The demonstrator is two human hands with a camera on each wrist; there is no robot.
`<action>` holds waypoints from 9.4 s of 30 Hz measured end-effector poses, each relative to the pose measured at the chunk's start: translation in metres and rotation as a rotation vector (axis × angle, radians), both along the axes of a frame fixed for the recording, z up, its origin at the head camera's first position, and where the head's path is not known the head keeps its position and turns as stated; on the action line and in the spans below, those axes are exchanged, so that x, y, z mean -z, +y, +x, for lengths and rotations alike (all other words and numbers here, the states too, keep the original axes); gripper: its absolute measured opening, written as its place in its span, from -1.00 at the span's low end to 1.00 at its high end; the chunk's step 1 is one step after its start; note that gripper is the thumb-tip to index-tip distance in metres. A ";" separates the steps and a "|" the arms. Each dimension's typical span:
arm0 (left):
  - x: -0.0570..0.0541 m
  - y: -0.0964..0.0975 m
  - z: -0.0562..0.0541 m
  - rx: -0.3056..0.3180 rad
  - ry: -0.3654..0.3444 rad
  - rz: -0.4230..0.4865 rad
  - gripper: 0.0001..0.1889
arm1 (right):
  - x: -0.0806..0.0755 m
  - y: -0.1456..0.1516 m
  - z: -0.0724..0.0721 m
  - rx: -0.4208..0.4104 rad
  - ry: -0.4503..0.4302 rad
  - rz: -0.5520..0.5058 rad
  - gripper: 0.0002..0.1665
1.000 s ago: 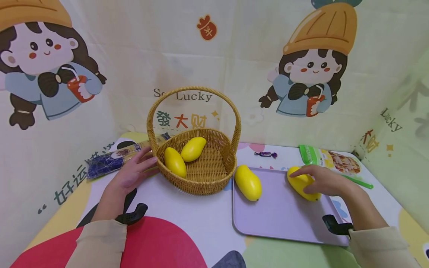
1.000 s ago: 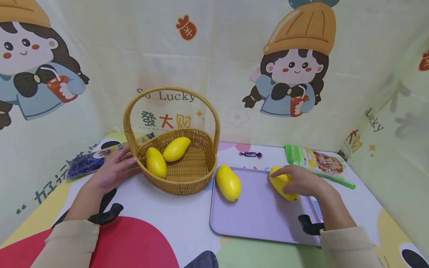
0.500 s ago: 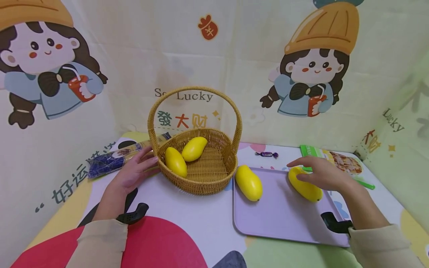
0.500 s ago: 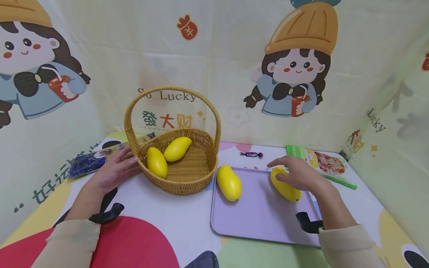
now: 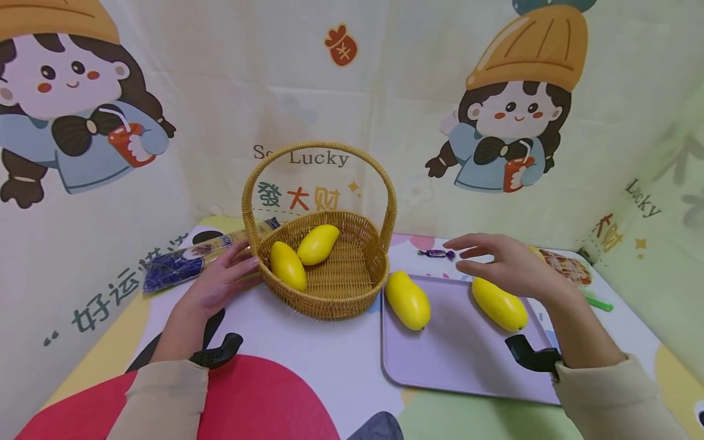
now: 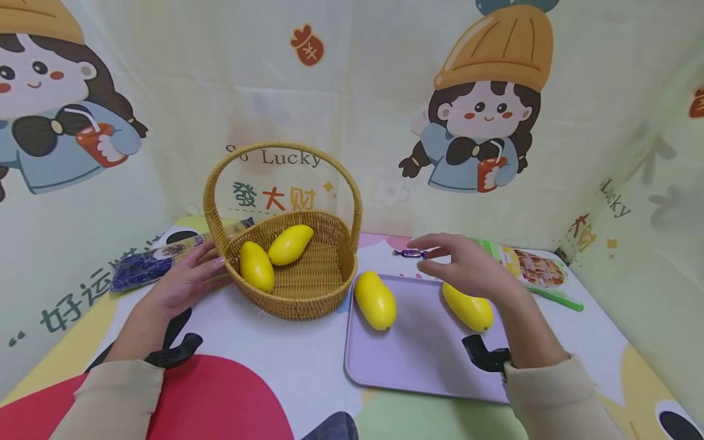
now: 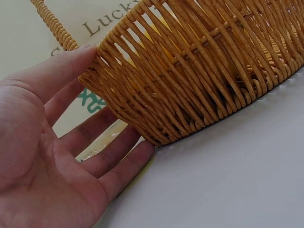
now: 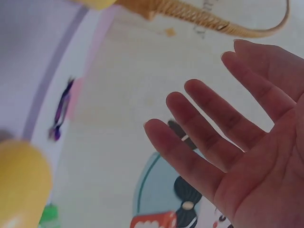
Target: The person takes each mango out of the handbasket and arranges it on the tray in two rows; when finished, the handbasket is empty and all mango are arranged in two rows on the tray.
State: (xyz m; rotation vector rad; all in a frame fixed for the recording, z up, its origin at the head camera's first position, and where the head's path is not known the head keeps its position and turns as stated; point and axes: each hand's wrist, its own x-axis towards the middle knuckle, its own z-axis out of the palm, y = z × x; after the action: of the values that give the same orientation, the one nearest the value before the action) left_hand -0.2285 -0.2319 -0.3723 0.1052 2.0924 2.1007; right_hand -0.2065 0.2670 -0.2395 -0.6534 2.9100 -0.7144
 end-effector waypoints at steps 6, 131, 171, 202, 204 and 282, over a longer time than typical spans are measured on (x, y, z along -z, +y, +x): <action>0.005 0.001 -0.001 -0.006 0.002 0.002 -0.22 | -0.005 -0.026 -0.011 -0.068 -0.015 -0.067 -0.53; 0.004 0.000 -0.007 -0.018 -0.005 0.031 -0.23 | 0.031 -0.218 -0.116 -0.092 -0.407 0.046 -0.27; 0.002 0.003 -0.005 -0.011 0.006 0.018 -0.22 | -0.014 -0.161 -0.051 -0.266 -0.172 -0.050 -0.33; 0.003 0.002 0.000 -0.002 0.018 0.045 -0.21 | -0.023 -0.090 0.031 -0.125 -0.075 -0.037 -0.31; 0.003 0.002 0.000 0.000 0.020 0.048 -0.21 | -0.020 -0.085 0.036 -0.096 -0.089 -0.043 -0.30; 0.000 0.003 0.000 -0.023 0.001 0.037 -0.22 | 0.062 -0.069 0.093 0.001 0.042 0.183 -0.36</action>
State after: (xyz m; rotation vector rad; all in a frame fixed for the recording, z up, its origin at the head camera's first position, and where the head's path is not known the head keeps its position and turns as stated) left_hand -0.2286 -0.2289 -0.3721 0.0873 2.0654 2.1537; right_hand -0.1137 0.1978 -0.3019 -0.6543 2.9662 -0.4323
